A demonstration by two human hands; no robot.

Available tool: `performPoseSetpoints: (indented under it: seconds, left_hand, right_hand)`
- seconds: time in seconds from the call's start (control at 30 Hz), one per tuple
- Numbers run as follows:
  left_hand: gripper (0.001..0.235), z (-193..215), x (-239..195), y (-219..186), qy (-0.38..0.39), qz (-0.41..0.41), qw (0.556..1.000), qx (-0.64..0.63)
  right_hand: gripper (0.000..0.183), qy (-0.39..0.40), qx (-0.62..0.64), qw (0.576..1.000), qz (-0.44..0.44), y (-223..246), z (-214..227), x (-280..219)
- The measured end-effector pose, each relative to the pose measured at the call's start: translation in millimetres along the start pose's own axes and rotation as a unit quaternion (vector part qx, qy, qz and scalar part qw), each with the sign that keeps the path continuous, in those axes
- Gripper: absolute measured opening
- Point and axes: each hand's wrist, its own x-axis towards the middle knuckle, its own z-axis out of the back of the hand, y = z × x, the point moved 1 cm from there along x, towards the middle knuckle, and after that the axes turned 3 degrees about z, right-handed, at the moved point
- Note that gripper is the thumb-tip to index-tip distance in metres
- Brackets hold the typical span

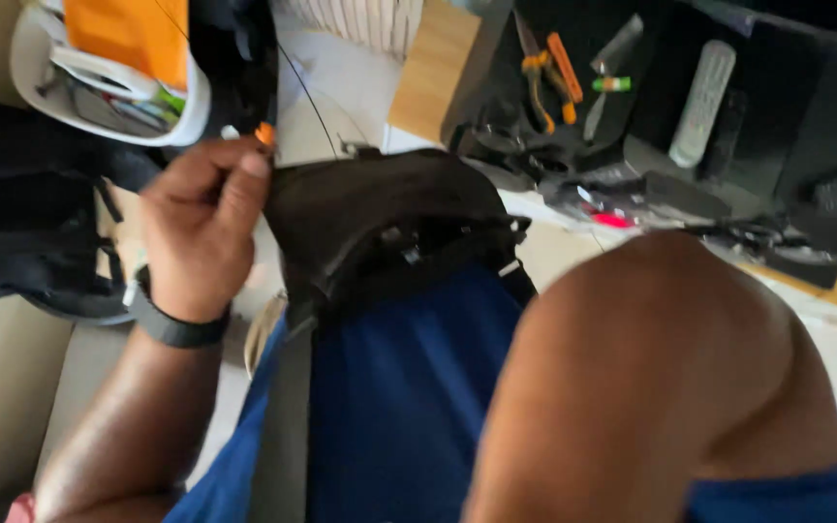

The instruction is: The person retrieves an orange plastic component from a bag and threads a thin wire through it. They then insert the component into a black electronic device and adjust it. The person also handles a small white packet and places items into their pocket.

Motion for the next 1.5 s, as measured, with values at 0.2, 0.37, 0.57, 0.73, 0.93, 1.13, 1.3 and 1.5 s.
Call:
performPoseSetpoints:
  seconds: [0.2,0.37,0.57,0.73,0.93,1.13,1.3,1.5]
  left_hand:
    - [0.016,-7,4,-4,0.008,0.039,0.997,-0.063]
    - [0.017,-3,-3,2,0.026,0.025,0.999,-0.002]
    - [0.021,-8,-3,16,0.037,0.034,0.987,-0.155]
    - [0.007,-8,-6,16,0.038,0.01,0.99,-0.134]
    - [0.011,-11,-3,5,0.036,0.042,0.997,-0.052]
    - [0.02,-9,-1,1,0.017,0.047,0.998,0.028]
    - [0.02,-6,2,-8,0.01,-0.044,0.998,0.041]
    - [0.013,-17,1,2,0.023,0.015,0.993,-0.114]
  right_hand:
    - [0.014,0.005,-0.06,0.997,0.041,6,-6,44]
    - [0.017,0.004,-0.13,0.99,0.049,-118,-5,30]
    - [0.028,0.006,-0.249,0.969,-0.007,-299,-10,15]
    - [0.033,0.025,-0.221,0.974,-0.046,-303,-23,16]
    - [0.026,0.042,-0.226,0.969,-0.084,-301,-28,16]
    - [0.017,0.049,-0.241,0.968,-0.056,-311,-1,-1]
    - [0.015,-0.015,-0.092,0.99,-0.108,-187,26,3]
    - [0.02,0.052,0.234,0.97,-0.035,-74,-48,27]
